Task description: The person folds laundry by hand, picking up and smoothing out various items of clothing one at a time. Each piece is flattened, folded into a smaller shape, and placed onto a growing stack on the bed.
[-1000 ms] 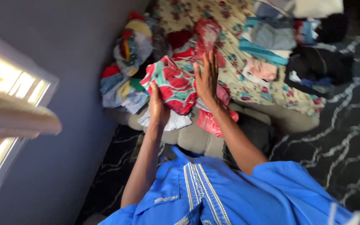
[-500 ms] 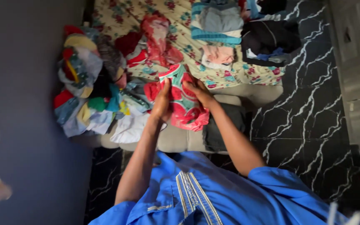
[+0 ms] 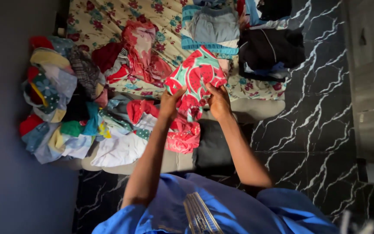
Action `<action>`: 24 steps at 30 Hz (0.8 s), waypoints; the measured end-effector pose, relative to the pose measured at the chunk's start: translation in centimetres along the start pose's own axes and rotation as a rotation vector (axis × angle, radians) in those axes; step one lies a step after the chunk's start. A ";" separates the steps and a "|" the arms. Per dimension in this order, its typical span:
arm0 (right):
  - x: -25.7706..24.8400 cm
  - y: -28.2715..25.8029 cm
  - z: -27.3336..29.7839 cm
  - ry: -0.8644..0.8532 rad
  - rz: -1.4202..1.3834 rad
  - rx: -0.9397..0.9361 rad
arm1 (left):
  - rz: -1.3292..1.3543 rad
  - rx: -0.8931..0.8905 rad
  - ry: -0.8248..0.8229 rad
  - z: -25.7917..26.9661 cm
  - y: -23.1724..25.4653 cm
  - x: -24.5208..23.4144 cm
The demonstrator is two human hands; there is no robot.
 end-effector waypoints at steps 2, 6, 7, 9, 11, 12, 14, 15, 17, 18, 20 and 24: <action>-4.3 1.4 -4.0 0.043 -0.063 0.061 | -0.026 0.011 0.114 -2.3 -1.5 0.8; -11.9 3.1 -13.9 0.123 -0.315 0.110 | -0.007 -0.095 0.317 -6.5 -2.7 2.2; -14.0 4.1 -16.7 0.129 -0.317 0.115 | -0.009 -0.102 0.321 -7.4 -2.9 2.7; -18.6 5.9 -22.3 0.197 -0.470 0.055 | -0.055 -0.015 0.219 -9.7 -2.6 4.3; -31.3 13.7 -24.1 0.244 -0.513 0.027 | -0.113 0.014 0.213 -10.5 -2.4 5.5; -32.5 16.0 -31.5 0.287 -0.553 0.000 | -0.169 0.047 0.207 -10.9 -2.0 6.0; -34.4 20.3 -33.1 0.338 -0.533 0.103 | -0.162 0.028 0.197 -11.8 -4.0 5.2; -35.9 22.8 -32.9 0.390 -0.499 0.213 | -0.144 0.008 0.198 -11.6 -5.3 4.9; -41.6 27.2 -32.6 0.615 -0.422 0.253 | -0.253 -0.015 0.196 -12.1 -8.3 3.1; -44.6 29.4 -31.6 0.825 -0.333 0.296 | -0.359 -0.023 0.198 -12.2 -9.5 2.1; -47.3 31.8 -33.6 0.737 -0.390 0.319 | -0.390 -0.032 0.194 -13.2 -11.0 0.7; -35.0 20.9 -24.5 0.891 -0.128 0.305 | -0.407 -0.017 0.165 -13.5 -11.6 0.1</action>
Point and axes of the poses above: each hand's wrist, its own z-axis away from the middle knuckle, its own x-axis out of the palm, y = z × x, the point moved 8 cm from there along -z, towards the middle knuckle, and after that the axes turned 6 degrees about x, right-handed, at the moved point
